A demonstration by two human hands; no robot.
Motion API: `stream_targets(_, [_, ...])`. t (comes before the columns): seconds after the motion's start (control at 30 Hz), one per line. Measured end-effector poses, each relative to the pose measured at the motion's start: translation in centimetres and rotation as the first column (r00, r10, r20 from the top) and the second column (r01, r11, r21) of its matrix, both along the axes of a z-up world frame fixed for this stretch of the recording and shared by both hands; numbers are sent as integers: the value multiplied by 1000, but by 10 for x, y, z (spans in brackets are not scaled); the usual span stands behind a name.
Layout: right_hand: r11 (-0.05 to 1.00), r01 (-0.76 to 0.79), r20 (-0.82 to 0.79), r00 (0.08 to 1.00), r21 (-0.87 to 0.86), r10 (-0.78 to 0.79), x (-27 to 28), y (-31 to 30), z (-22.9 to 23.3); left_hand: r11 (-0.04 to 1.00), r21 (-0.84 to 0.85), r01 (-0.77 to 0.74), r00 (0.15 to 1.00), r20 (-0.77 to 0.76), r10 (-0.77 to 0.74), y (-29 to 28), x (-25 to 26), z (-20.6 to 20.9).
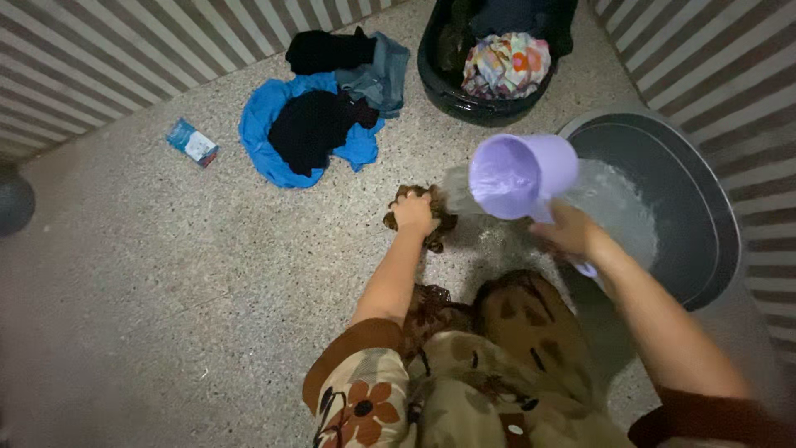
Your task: The person washes several items of clothing by hand on the floor, using a bucket of water and a purple scoop to pour water over the clothes while scrubbing and wringing them individually.
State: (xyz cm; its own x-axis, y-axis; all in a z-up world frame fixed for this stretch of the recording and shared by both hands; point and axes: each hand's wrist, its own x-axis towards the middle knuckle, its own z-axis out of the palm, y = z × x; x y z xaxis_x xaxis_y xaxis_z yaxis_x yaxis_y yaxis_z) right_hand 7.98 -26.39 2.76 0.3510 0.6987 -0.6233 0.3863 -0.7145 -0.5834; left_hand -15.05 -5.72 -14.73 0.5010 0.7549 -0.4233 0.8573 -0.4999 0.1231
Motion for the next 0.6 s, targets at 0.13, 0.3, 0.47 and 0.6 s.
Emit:
stream_targets(0.13, [937, -192, 151, 977, 293, 153, -32, 25, 1, 1000, 18, -3, 999, -52, 4, 10, 2, 29])
stream_targets(0.3, [965, -249, 343, 916, 77, 209, -60, 58, -2, 976, -46, -212, 969, 118, 216, 21, -10, 34])
stream_targets(0.47, [909, -375, 545, 807, 179, 225, -89, 63, -5, 967, -10, -254, 892, 383, 238, 25, -20, 42])
stream_targets(0.6, [896, -381, 608, 775, 229, 174, -100, 65, -18, 955, -144, -258, 809, 508, 295, 15, -20, 60])
